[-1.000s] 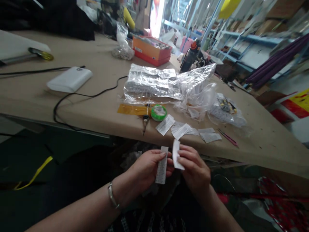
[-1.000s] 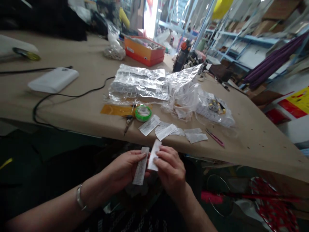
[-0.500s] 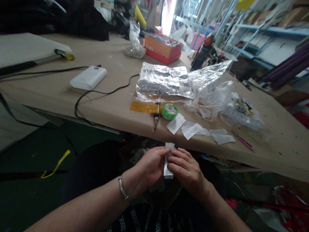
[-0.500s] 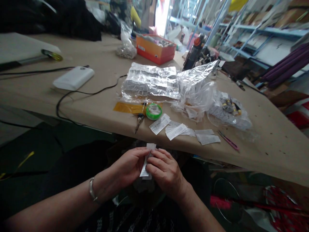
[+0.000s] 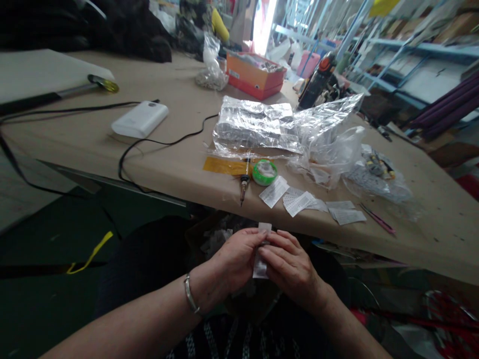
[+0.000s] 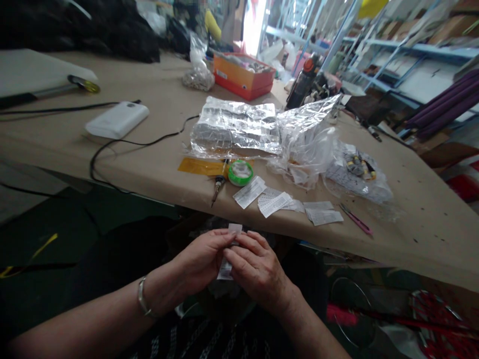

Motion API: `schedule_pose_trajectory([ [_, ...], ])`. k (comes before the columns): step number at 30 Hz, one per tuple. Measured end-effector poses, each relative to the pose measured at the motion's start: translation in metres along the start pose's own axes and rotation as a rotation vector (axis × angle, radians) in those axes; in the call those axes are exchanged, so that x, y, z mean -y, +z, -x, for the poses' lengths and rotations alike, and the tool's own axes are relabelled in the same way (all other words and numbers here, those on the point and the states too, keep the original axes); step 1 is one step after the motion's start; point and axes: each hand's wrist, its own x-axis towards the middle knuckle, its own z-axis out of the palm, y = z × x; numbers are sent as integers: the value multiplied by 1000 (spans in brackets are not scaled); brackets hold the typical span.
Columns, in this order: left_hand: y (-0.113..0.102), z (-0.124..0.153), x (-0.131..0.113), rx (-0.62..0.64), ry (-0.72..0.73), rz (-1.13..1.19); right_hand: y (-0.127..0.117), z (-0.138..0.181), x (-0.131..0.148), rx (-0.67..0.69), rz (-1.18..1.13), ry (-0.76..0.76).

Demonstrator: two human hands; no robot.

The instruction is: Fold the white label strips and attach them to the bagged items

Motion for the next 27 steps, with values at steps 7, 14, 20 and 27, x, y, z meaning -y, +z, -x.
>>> schedule_pose_trajectory([
  [7, -4, 10, -4, 101, -127, -165, -8, -1, -15, -207, -686, 620],
  [14, -5, 14, 2, 215, -233, -272, 3, -9, -33, 247, -1414, 675],
  [20, -9, 12, 4, 211, -252, -325, 13, -8, -30, 193, -1577, 708],
  [27, -8, 11, 5, 175, -227, -366, 15, -10, -22, 94, -1611, 799],
])
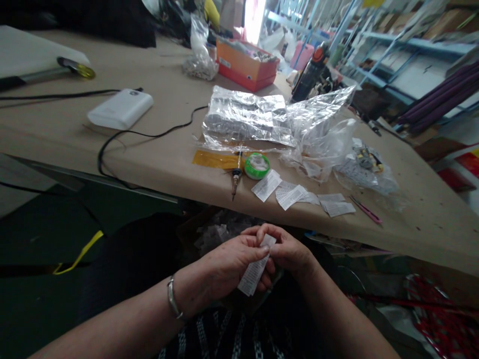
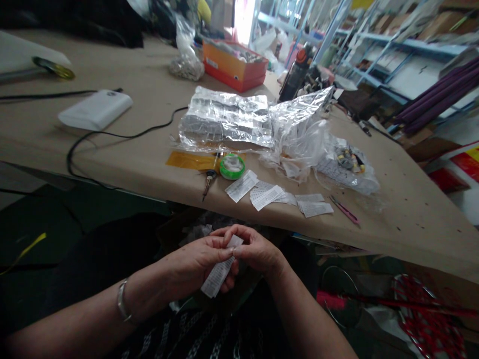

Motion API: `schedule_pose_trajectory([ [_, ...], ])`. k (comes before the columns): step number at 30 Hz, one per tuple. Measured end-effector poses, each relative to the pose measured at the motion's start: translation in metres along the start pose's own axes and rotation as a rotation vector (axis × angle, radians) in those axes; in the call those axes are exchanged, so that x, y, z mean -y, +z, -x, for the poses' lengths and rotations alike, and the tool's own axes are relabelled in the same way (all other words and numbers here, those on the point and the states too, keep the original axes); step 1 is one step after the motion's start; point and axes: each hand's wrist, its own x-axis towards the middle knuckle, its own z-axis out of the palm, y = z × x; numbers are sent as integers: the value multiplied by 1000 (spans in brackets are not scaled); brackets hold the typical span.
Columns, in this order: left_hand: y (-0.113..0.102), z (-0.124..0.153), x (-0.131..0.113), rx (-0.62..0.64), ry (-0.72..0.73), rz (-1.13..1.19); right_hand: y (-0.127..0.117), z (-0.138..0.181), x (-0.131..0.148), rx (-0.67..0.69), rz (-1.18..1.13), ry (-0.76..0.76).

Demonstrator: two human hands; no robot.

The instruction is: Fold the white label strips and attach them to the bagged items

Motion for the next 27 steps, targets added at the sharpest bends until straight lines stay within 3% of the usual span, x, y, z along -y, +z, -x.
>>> schedule_pose_trajectory([
  [5, -1, 0, 2, -29, 63, -14, 1, 1, -3, -12, 19, -6],
  [12, -10, 2, 6, 117, 68, -78, -1, 3, -1, -22, 32, -14],
  [18, -9, 2, 6, 103, 70, -21, -1, 0, -3, -50, 103, -33],
  [21, -9, 3, 5, 60, 68, 78, 2, 2, -1, -153, 286, -93],
  [24, -9, 5, 2, -8, 83, 146, 8, 7, 5, -316, 608, -244],
  [27, -9, 5, 0, -19, 100, 156, 16, 12, 12, -383, 939, -392],
])
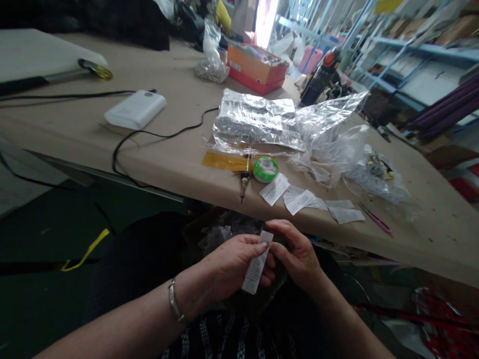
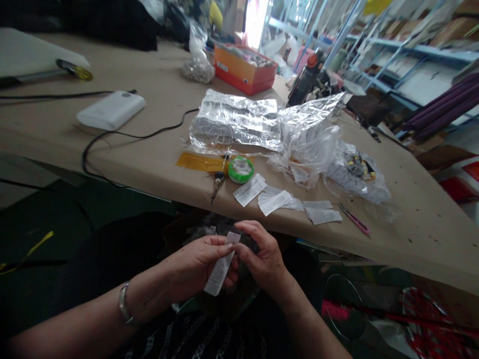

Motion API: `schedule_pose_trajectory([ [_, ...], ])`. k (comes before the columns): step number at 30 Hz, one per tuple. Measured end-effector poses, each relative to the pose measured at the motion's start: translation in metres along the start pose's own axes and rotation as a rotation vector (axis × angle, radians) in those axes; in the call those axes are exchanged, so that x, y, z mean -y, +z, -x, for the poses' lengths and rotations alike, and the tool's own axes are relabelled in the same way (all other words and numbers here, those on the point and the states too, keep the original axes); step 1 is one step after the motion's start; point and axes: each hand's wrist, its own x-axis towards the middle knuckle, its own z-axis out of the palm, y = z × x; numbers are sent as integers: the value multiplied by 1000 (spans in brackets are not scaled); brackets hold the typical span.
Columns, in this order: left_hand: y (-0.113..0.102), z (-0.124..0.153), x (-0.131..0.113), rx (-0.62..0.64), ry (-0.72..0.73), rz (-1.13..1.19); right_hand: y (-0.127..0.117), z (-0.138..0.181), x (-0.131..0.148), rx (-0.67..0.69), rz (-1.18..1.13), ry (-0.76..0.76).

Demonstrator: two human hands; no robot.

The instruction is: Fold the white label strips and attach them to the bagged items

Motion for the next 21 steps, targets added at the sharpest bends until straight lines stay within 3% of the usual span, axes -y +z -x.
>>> schedule_pose_trajectory([
  [5, -1, -2, 1, -48, 12, -35, 2, 0, 8, 22, 301, -117],
  [11, -3, -2, 1, -48, 46, -52, 8, 2, 7, -13, 335, -109],
  [15, -4, -1, 1, -47, 58, -54, 10, 3, 7, 17, 226, 7],
  [21, -6, 1, 2, -106, 154, -95, 16, -9, 8, -39, -249, 326],
])
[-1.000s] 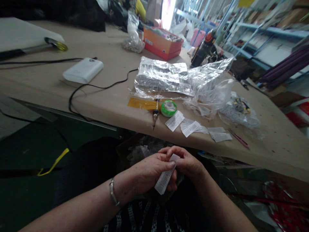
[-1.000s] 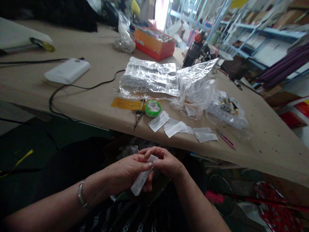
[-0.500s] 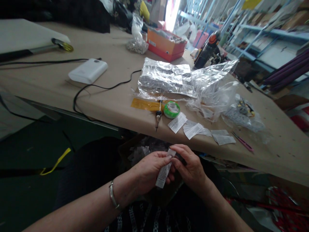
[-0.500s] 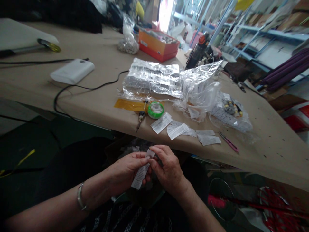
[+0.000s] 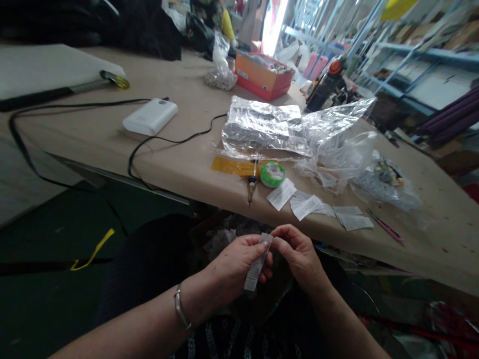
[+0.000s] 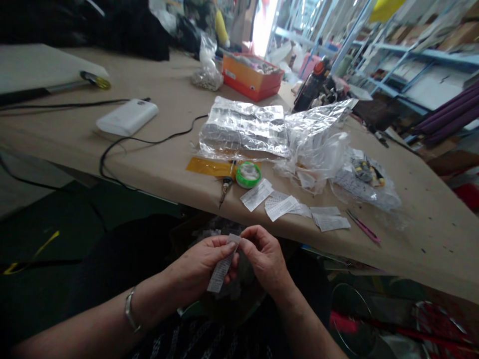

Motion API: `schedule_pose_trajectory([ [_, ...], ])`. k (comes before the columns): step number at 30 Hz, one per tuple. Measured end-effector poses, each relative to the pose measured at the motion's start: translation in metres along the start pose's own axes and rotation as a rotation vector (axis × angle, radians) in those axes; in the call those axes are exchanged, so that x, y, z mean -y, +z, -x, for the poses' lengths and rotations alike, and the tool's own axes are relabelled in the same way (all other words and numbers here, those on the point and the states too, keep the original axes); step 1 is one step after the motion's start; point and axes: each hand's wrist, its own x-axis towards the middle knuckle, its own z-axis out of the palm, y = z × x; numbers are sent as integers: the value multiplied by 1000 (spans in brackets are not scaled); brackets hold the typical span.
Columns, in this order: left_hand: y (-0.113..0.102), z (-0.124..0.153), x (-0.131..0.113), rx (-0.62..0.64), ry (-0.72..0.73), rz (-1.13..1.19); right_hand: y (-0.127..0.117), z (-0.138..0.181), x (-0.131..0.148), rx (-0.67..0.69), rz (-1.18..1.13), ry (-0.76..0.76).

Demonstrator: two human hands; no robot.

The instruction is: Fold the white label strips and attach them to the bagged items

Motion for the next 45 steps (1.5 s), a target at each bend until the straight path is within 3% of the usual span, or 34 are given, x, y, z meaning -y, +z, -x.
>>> schedule_pose_trajectory([
  [8, 1, 4, -5, -128, 115, -134, 16, -14, 6, 54, -170, 89],
  [12, -9, 3, -7, -152, 273, -296, 22, -23, 11, 78, -223, 67],
  [16, -21, 2, -13, -274, 444, -508, 27, -32, 15, 52, -143, 19],
  [22, -29, 3, -33, -455, 551, -722, 34, -45, 17, -14, 27, 6],
  [35, -37, -8, -43, -494, 711, -961, 41, -57, 15, -88, 157, -129],
  [45, -38, -11, -45, -490, 722, -1004, 42, -59, 18, -106, 172, -146],
])
